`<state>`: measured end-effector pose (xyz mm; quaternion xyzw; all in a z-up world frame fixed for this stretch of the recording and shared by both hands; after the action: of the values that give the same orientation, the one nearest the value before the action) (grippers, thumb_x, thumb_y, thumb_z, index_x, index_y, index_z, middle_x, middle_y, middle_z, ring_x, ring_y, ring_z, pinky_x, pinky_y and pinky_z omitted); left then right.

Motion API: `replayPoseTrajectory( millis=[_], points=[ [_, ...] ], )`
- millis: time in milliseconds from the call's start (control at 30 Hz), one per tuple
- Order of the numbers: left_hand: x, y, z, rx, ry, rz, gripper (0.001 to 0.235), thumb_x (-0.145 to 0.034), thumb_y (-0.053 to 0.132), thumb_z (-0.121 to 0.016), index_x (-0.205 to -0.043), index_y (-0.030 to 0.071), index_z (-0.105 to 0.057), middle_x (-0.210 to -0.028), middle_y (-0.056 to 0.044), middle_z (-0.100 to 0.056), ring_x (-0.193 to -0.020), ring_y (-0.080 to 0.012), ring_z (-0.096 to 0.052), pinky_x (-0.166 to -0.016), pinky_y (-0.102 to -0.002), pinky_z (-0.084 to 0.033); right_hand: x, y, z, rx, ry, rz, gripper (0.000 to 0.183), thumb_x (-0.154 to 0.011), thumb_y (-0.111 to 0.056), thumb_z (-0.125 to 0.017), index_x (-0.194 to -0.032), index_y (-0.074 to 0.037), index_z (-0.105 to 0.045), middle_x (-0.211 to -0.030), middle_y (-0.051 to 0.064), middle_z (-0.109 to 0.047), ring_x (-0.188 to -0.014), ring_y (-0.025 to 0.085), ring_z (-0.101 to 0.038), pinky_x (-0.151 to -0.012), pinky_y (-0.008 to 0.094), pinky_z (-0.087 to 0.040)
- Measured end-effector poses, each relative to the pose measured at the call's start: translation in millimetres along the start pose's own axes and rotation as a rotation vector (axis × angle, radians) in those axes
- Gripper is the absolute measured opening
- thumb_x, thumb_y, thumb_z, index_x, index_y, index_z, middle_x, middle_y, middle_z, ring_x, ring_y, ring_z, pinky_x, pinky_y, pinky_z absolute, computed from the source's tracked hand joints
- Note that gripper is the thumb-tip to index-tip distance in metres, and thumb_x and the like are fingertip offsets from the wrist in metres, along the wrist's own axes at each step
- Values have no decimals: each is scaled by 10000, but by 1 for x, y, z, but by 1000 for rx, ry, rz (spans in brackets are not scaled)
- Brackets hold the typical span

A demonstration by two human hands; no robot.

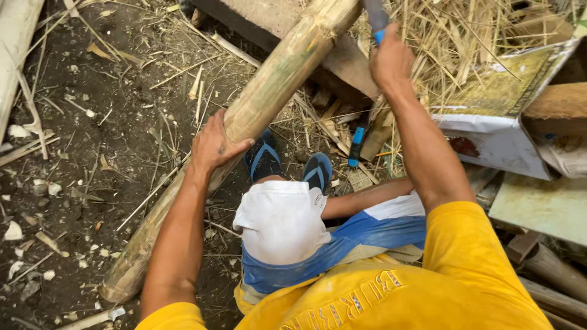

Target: The person sits on the ground and uses a machete to shave the outer layer of a bamboo pole. They repeatedly strike and scrape the bamboo surface, rotating the pole to work on different sides.

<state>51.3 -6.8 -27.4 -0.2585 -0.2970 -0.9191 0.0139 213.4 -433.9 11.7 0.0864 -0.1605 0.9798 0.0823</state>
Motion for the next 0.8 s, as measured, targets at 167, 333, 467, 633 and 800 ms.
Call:
replayPoseTrajectory(
  millis=[167, 333, 467, 633, 800],
  points=[
    [-28, 2, 8, 193, -160, -83, 1440, -475, 717, -833, -1586, 27, -232, -1371, -300, -553, -1208, -435, -616, -1068, -527, -474, 63, -48, -58, 221, -97, 258, 445, -944, -233, -656, -1220, 4, -400, -841, 204, -612, -536, 289, -585, -413, 441, -497],
    [-28, 17, 8, 224, -150, -88, 1362, -464, 640, -853, -1603, 126, -311, -1390, -230, -597, -1202, -393, -643, -1033, -550, -485, 119, -79, -59, 242, -93, 537, 437, -958, -316, -671, -1194, -26, -445, -890, 196, -590, -664, 305, -600, -484, 447, -490],
    [1, 16, 9, -44, 52, -35, 1304, -585, 643, -869, -1609, 93, -277, -1393, -268, -557, -1167, -395, -631, -942, -552, -534, 101, -52, -49, 101, -12, 336, 418, -1052, -375, -616, -1196, -21, -448, -899, 176, -597, -649, 279, -581, -508, 426, -483],
    [29, 27, 1, -333, 316, -148, 1271, -579, 647, -912, -1538, 62, -316, -1333, -302, -537, -1160, -428, -575, -890, -571, -502, 73, -29, -20, 95, 53, 63, 413, -1086, -375, -558, -1183, 10, -443, -888, 193, -599, -558, 268, -567, -437, 431, -466],
    [29, 20, -15, -241, 202, -106, 1273, -631, 651, -883, -1581, 43, -292, -1292, -277, -576, -1154, -422, -605, -927, -541, -525, 75, -47, -45, 176, -59, 168, 239, -1065, -222, -507, -1155, -4, -465, -850, 177, -656, -599, 276, -643, -495, 439, -560]
  ],
)
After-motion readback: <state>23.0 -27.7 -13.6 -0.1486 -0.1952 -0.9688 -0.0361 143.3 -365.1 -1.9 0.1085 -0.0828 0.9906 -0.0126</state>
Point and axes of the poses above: each hand's wrist, its own x-axis away from the middle knuckle, its own z-axis out of the back of the hand, y = z × x, the point moved 5 cm from there along -x, towards the middle knuckle
